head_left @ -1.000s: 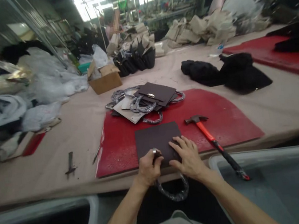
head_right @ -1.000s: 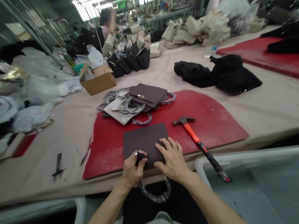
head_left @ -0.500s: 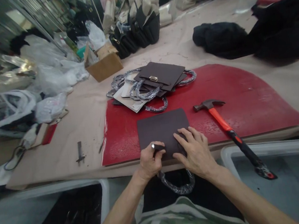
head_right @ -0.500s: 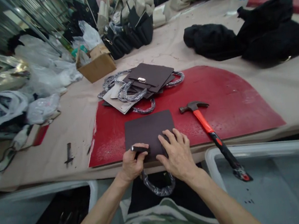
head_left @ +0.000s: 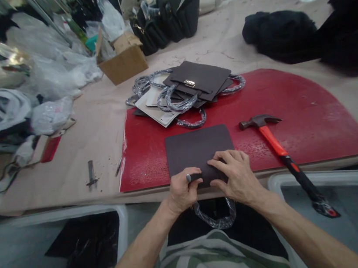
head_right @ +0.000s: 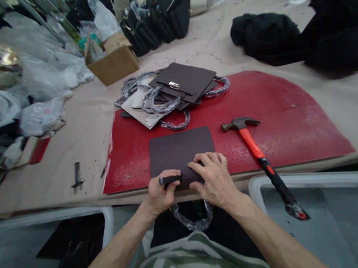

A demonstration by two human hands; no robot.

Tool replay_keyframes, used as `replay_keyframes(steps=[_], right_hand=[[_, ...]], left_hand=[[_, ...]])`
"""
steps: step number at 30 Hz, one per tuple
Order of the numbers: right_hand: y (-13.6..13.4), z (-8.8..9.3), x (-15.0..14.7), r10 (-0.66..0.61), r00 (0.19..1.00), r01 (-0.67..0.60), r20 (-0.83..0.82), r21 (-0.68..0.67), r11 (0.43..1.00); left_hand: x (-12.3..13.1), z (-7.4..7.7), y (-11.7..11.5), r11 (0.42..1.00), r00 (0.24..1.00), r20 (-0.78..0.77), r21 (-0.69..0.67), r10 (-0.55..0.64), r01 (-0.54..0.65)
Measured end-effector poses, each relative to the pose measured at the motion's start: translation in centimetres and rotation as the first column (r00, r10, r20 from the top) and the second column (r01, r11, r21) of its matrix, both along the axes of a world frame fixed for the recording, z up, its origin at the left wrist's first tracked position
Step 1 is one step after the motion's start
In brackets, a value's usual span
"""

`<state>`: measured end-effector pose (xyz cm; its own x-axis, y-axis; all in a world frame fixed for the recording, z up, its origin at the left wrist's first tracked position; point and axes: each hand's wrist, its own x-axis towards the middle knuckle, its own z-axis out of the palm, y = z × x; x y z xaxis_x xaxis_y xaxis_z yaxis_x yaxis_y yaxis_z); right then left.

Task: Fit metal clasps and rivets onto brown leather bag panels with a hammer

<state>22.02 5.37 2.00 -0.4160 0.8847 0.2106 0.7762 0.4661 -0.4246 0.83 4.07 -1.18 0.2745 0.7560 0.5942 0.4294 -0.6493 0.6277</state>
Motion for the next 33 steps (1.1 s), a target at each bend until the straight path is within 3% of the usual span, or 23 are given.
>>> replay_keyframes(steps=[9,15,25,33], right_hand=[[0.0,-0.6,0.1,0.025,1.000,-0.025,0.007,0.042,0.999],[0.0,-0.4,0.0,0.007,1.000,-0.007,0.008,0.005,1.000],[-0.1,-0.3,0.0,-0.005,1.000,0.005,-0.013,-0.001,1.000],[0.0,-0.2,-0.1,-0.011,0.999,0.011,-0.039,0.003,1.000]], left_hand=[[0.2,0.3,0.0,0.999,0.999,0.036,-0.019,0.026,-0.025],[0.2,1.5,-0.1,0.975,0.982,0.087,-0.157,0.169,-0.154],[0.8,1.5,0.0,0.981,0.991,0.074,-0.166,0.112,-0.098],[1.2,1.6,0.0,0.965,0.990,0.032,-0.229,0.137,-0.126]])
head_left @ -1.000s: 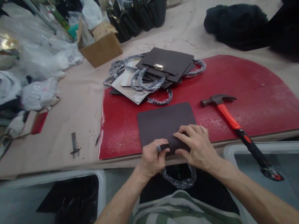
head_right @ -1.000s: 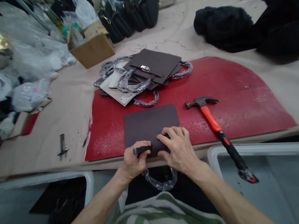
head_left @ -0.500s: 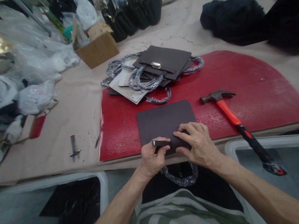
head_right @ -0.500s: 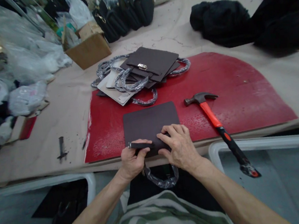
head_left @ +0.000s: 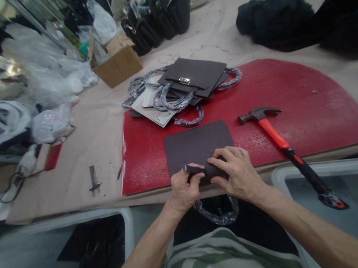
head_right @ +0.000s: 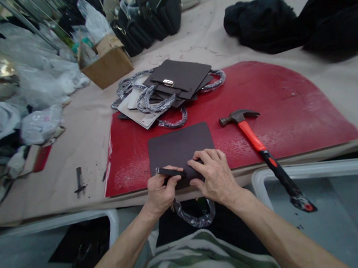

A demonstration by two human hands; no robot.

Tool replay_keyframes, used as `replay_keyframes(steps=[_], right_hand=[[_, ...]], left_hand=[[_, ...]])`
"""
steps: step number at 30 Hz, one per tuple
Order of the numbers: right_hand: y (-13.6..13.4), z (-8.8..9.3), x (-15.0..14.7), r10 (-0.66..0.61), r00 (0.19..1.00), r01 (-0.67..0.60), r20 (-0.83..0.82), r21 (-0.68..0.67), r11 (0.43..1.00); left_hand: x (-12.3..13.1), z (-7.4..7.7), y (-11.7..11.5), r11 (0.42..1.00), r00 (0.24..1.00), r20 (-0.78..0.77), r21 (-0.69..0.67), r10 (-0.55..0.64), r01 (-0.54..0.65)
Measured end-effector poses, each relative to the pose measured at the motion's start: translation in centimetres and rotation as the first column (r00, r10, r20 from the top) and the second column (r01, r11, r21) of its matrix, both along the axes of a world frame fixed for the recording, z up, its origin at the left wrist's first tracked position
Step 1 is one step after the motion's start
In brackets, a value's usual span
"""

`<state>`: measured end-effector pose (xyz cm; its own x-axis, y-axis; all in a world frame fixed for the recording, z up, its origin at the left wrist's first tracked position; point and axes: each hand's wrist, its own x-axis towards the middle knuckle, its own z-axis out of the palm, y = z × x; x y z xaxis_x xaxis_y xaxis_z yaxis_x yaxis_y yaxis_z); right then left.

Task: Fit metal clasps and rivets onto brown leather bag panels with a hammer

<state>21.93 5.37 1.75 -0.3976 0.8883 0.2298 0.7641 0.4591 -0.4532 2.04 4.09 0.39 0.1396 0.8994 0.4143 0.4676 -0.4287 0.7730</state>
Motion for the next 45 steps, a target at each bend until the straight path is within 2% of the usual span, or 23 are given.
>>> replay_keyframes(steps=[14,20,22,24,26,28,32,34,35,37,39,40,45], right_hand=[[0.0,-0.2,0.2,-0.003,1.000,0.003,-0.011,-0.021,1.000],[-0.1,-0.1,1.4,0.052,0.992,-0.054,-0.112,-0.017,0.998],[-0.1,0.0,2.9,-0.007,0.990,0.011,-0.138,0.031,0.999],[-0.1,0.1,5.1,-0.137,0.983,0.149,-0.119,0.101,0.984],[-0.2,0.2,7.5,-0.295,0.955,0.297,-0.037,0.157,0.942],[-0.4,0.2,9.6,-0.405,0.911,0.389,0.072,0.173,0.905],[-0.9,0.3,11.4,-0.456,0.873,0.440,0.172,0.128,0.889],[-0.7,0.6,11.3,-0.504,0.850,0.500,0.153,0.061,0.864],[-0.4,0.9,11.2,-0.542,0.834,0.547,0.103,-0.024,0.837],[0.3,1.6,11.1,-0.632,0.774,0.596,-0.047,-0.284,0.751],[1.1,2.3,10.9,-0.691,0.701,0.527,-0.174,-0.526,0.667],[1.3,2.6,10.7,-0.699,0.681,0.465,-0.220,-0.607,0.645],[0.7,4.3,8.5,-0.669,0.632,0.186,-0.391,-0.761,0.621]], left_hand=[[0.6,-0.5,0.0,0.997,0.989,-0.145,0.079,0.013,-0.001],[0.6,-0.7,0.1,0.978,0.964,-0.266,0.200,-0.002,0.057],[0.7,-0.6,0.2,0.981,0.963,-0.268,0.187,-0.006,0.058],[0.7,-0.6,0.3,0.983,0.968,-0.251,0.176,-0.008,0.053],[0.8,-0.6,0.5,0.986,0.973,-0.229,0.164,-0.004,0.043],[0.8,-0.6,0.6,0.989,0.978,-0.210,0.147,0.000,0.032],[0.8,-0.7,0.8,0.990,0.982,-0.191,0.143,0.004,0.024],[0.9,-0.8,0.8,0.986,0.980,-0.198,0.162,0.006,0.026],[0.9,-0.8,0.8,0.984,0.978,-0.210,0.176,0.007,0.031],[0.9,-0.8,0.8,0.977,0.969,-0.247,0.205,0.000,0.052],[0.9,-0.8,0.8,0.970,0.960,-0.280,0.231,-0.008,0.075],[0.9,-0.7,0.8,0.968,0.957,-0.290,0.239,-0.009,0.081],[1.1,-0.7,0.9,0.969,0.961,-0.275,0.236,-0.006,0.074]])
